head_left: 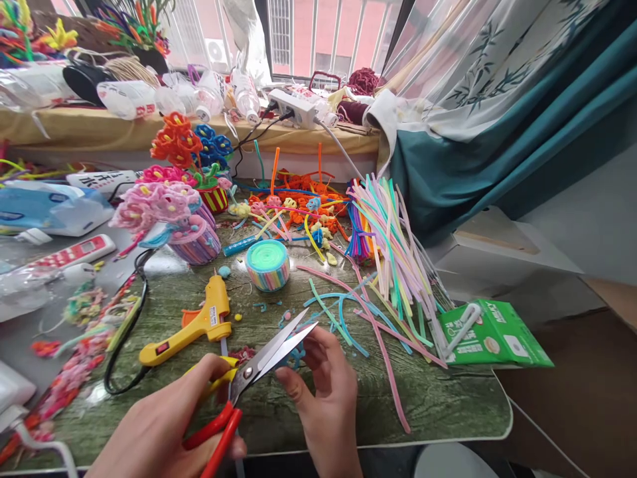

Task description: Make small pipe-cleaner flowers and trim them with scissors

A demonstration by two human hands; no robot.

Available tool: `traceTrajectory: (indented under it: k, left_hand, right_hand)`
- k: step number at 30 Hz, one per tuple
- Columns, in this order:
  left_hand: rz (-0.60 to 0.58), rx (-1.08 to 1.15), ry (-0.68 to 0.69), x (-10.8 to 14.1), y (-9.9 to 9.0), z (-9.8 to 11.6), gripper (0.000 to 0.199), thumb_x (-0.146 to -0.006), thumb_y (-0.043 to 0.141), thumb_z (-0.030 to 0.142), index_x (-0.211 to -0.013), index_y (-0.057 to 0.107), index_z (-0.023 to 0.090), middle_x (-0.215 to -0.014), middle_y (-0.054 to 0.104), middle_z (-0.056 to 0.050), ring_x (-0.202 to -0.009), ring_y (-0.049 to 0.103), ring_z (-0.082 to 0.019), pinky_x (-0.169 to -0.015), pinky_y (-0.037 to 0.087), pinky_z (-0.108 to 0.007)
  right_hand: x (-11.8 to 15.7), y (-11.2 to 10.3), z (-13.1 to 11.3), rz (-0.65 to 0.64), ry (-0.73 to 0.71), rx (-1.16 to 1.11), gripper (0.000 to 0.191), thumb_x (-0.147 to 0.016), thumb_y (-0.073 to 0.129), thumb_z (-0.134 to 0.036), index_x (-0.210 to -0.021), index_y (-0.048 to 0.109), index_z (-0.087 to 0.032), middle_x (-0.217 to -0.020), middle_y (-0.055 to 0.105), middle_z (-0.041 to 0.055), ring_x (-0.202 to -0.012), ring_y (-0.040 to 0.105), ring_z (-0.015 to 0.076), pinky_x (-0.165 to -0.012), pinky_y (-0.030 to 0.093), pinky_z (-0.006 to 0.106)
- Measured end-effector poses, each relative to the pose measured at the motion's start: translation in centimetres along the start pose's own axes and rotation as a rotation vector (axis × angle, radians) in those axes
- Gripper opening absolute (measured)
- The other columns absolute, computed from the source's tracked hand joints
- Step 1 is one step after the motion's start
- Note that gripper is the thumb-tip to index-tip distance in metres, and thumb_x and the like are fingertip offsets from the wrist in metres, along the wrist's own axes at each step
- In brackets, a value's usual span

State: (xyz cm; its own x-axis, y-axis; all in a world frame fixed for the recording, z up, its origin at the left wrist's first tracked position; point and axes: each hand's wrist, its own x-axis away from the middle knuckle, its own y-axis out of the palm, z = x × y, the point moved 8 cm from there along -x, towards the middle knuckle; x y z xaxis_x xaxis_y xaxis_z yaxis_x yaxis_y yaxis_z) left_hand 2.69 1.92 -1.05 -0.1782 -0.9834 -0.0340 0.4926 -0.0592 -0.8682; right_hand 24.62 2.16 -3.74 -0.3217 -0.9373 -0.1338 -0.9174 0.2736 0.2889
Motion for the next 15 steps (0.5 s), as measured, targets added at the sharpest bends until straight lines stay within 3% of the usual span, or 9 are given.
traceTrajectory:
  k: [9,15]
  left_hand:
    - [0.009,0.093,0.027,-0.08,0.28,-0.62,0.036,-0.075,0.091,0.050,-0.103,0.072,0.038,-0.070,0.076,0.012,-0.055,0.073,-0.017,-0.058,0.056,-0.019]
    - [0.028,0.134,0.074,-0.54,0.00,-0.08,0.029,-0.084,0.086,0.058,-0.098,0.071,0.038,-0.061,0.071,0.014,-0.046,0.067,-0.014,-0.054,0.054,-0.017]
  right_hand:
    - [-0.19,0.46,-0.50,-0.059,-0.053,0.085,0.032,-0.096,0.090,-0.053,-0.115,0.086,-0.028,-0.103,0.088,0.0060,-0.090,0.085,0.0229,-0.081,0.070,0.028]
    - [-0.16,0.39,-0.70,-0.055,-0.075,0.119,0.031,-0.098,0.088,-0.055,-0.116,0.086,-0.030,-0.102,0.088,0.0045,-0.088,0.084,0.0215,-0.080,0.069,0.025]
